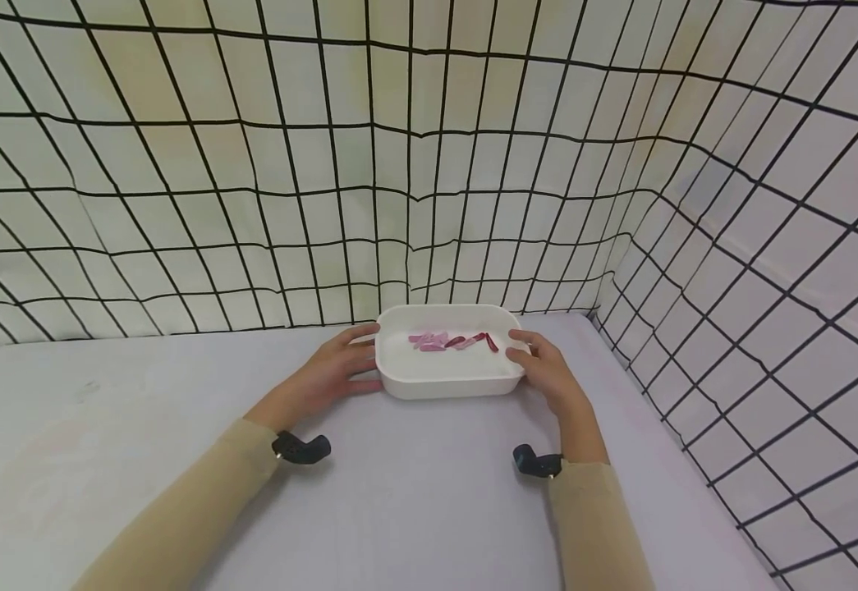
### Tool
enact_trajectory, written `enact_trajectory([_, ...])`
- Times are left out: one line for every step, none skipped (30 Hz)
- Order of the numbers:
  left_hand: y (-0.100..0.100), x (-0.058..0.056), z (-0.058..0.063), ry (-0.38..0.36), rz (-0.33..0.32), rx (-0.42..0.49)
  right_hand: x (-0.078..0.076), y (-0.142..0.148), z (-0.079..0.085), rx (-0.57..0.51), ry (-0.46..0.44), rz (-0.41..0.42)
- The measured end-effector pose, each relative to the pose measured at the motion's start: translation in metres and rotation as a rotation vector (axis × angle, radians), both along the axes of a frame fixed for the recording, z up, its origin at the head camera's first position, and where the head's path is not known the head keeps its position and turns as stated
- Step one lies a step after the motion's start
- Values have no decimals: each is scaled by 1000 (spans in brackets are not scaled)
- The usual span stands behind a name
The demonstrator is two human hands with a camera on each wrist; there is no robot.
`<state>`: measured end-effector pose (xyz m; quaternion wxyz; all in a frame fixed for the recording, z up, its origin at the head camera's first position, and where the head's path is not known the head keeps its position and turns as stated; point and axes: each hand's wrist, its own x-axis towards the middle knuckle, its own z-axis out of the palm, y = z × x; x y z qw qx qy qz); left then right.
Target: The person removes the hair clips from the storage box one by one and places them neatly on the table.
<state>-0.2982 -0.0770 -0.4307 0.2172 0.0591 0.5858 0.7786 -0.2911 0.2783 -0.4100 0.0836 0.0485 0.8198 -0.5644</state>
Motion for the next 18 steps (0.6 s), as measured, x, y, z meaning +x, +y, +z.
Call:
enact_trajectory([-2, 0, 0, 8, 0, -10, 0, -1, 0, 0, 1, 8])
enact_trajectory([-3, 1, 0, 13, 3, -20, 1, -1, 0, -3, 2, 14])
enact_trajectory([-5, 2, 0, 18, 7, -29, 1, -2, 0, -4, 2, 23])
enact_trajectory([-6, 2, 0, 23, 10, -41, 1, -3, 0, -10, 3, 31])
enact_trajectory([-8, 3, 0, 29, 12, -55, 1, -3, -1, -11, 3, 37])
enact_trajectory([-9, 4, 1, 33, 14, -64, 1, -4, -1, -10, 3, 43])
enact_trajectory([-10, 4, 1, 35, 16, -72, 1, -4, -1, -8, 3, 48])
enact_trajectory([-11, 4, 1, 35, 18, -77, 1, -5, -1, -5, 1, 50])
enact_trajectory([-12, 5, 1, 39, 16, -83, 1, -6, -1, -2, -1, 55])
enact_trajectory([-13, 5, 1, 41, 15, -86, 2, -6, 0, -2, -5, 58])
enact_trajectory([-14, 6, 1, 43, 12, -87, 2, -7, 0, 1, -9, 59])
enact_trajectory([-15, 6, 1, 45, 11, -86, 2, -7, 1, 1, -11, 62])
enact_trajectory([-16, 6, 1, 48, 10, -89, 3, -8, 1, 1, -14, 64])
enact_trajectory([-17, 6, 1, 51, 10, -88, 3, -9, 2, 0, -16, 67])
enact_trajectory([-17, 6, 0, 56, 9, -89, 3, -9, 2, -1, -17, 70])
enact_trajectory([-18, 6, 0, 57, 12, -91, 3, -10, 3, 0, -18, 73])
enact_trajectory([-19, 6, 0, 60, 12, -95, 3, -11, 3, 2, -18, 76])
enact_trajectory([-20, 7, 0, 63, 13, -99, 3, -11, 3, 5, -15, 84])
